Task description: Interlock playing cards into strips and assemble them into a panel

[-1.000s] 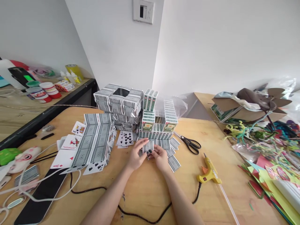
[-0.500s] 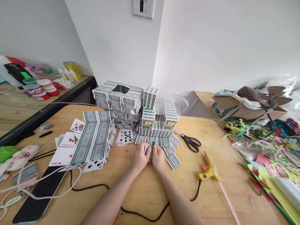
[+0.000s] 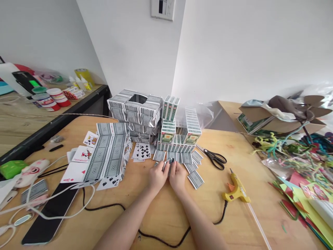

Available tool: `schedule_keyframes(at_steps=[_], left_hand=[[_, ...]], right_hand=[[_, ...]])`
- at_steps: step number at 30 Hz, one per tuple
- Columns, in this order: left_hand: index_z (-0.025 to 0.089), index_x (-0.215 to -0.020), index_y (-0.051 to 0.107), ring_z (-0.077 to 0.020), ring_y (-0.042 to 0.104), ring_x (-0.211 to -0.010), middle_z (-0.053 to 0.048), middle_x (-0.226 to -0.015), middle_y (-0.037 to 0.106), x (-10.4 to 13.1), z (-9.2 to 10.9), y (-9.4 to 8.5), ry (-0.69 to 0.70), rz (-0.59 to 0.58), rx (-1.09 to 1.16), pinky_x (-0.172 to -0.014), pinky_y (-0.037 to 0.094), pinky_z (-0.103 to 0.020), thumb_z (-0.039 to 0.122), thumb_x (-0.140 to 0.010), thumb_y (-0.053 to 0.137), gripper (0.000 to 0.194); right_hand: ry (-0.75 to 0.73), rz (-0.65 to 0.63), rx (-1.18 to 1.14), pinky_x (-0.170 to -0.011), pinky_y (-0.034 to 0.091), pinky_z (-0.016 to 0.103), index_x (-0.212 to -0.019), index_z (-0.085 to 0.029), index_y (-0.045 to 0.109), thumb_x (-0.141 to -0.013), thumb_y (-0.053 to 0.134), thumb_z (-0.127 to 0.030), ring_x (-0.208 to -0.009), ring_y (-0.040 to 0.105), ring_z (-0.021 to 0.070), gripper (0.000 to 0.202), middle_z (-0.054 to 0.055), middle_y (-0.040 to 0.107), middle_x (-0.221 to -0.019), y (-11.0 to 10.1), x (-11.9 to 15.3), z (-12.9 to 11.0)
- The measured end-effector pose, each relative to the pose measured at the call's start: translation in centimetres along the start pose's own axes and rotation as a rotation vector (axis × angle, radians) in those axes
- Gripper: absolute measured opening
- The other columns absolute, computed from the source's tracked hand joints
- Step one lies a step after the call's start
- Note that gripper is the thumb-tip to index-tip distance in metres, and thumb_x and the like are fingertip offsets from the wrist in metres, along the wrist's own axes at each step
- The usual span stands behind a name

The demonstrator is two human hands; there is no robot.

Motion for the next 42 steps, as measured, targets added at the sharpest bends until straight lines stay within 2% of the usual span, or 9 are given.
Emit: schedule_keyframes(at_steps=[5,10,15,23,26,30,32,35,42], left_hand=[[0.018,-0.052,0.044,-0.0089,0.042,-0.039,0.000,-0.042,0.046,-0.1,0.1,-0.1,-0.055,0.027,0.098,-0.042,0.025,-0.020,0.031,-0.085,0.032,0.038],[0.019,-0.047,0.033,-0.0083,0.036,-0.039,0.003,-0.040,0.038,-0.5,0.5,-0.3,-0.229,-0.034,0.365,-0.041,0.025,-0.020,0.035,-0.085,0.030,0.041],[0.019,-0.047,0.027,-0.0079,0.033,-0.041,0.004,-0.041,0.032,-0.7,0.7,-0.4,-0.275,-0.060,0.477,-0.041,0.025,-0.020,0.037,-0.084,0.031,0.041],[0.016,-0.065,0.054,-0.0104,0.046,-0.046,0.001,-0.050,0.051,-0.4,-0.7,-1.1,-0.149,-0.141,0.308,-0.046,0.032,-0.021,0.033,-0.087,0.029,0.038],[0.017,-0.076,0.058,-0.0139,0.055,-0.061,-0.003,-0.062,0.059,-1.2,-2.0,-2.7,-0.103,-0.020,0.173,-0.057,0.040,-0.023,0.029,-0.088,0.027,0.036],[0.016,-0.093,0.057,-0.0242,0.053,-0.096,-0.010,-0.092,0.062,-2.9,-3.6,-4.0,-0.014,0.073,-0.105,-0.082,0.041,-0.035,0.030,-0.080,0.044,0.023],[0.014,-0.108,0.051,-0.0281,0.042,-0.114,-0.012,-0.112,0.056,-3.2,-4.3,-3.7,-0.003,0.059,-0.205,-0.093,0.035,-0.040,0.028,-0.076,0.049,0.036],[0.009,-0.121,0.042,-0.0304,0.037,-0.120,-0.017,-0.123,0.048,-3.0,-5.4,-2.8,-0.039,0.009,-0.308,-0.098,0.031,-0.044,0.027,-0.074,0.050,0.050],[0.007,-0.113,0.052,-0.0295,0.041,-0.118,-0.018,-0.121,0.050,-2.7,-6.5,-1.9,-0.036,-0.008,-0.351,-0.097,0.033,-0.045,0.025,-0.084,0.036,0.038]], right_hand=[[-0.020,-0.022,-0.050,-0.044,0.026,0.025,-0.053,-0.021,0.041,-0.085,0.024,-0.053,-0.040,0.039,0.0126,0.048,-0.001,0.045,-0.043,-0.1,-0.1,0.1],[0.098,-0.111,-0.246,-0.039,0.027,0.024,-0.055,-0.021,0.039,-0.083,0.027,-0.055,-0.036,0.039,0.0116,0.045,-0.004,0.040,-0.039,0.1,0.1,0.2],[0.131,-0.140,-0.345,-0.036,0.027,0.023,-0.057,-0.022,0.037,-0.084,0.030,-0.053,-0.033,0.038,0.0110,0.042,-0.005,0.039,-0.037,0.2,0.5,0.2],[0.130,-0.130,-0.342,-0.034,0.029,0.022,-0.059,-0.021,0.039,-0.083,0.033,-0.052,-0.032,0.039,0.0103,0.040,-0.006,0.040,-0.036,-0.6,-0.2,0.6],[0.229,-0.141,-0.391,-0.030,0.028,0.022,-0.060,-0.021,0.037,-0.080,0.034,-0.058,-0.027,0.037,0.0100,0.042,-0.007,0.036,-0.034,-1.0,-0.7,0.8],[0.262,-0.127,-0.394,-0.028,0.029,0.022,-0.062,-0.022,0.037,-0.077,0.037,-0.060,-0.026,0.037,0.0095,0.042,-0.009,0.033,-0.037,-1.1,-0.9,0.8],[0.246,-0.130,-0.388,-0.029,0.031,0.021,-0.062,-0.022,0.036,-0.077,0.039,-0.060,-0.027,0.038,0.0090,0.041,-0.010,0.031,-0.039,-1.0,-0.9,0.7],[0.236,-0.134,-0.402,-0.030,0.032,0.021,-0.062,-0.022,0.035,-0.077,0.040,-0.058,-0.028,0.038,0.0084,0.039,-0.010,0.030,-0.042,-1.0,-0.9,0.8],[0.209,-0.133,-0.370,-0.033,0.029,0.020,-0.060,-0.022,0.033,-0.077,0.044,-0.053,-0.031,0.038,0.0082,0.038,-0.010,0.030,-0.042,-0.7,-1.0,1.7]])
Point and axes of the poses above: each hand's wrist, its own x-axis away from the middle knuckle, its own y-axis out of the palm, z = x × y, the point moved 1 cm from there along -x, towards the middle knuckle
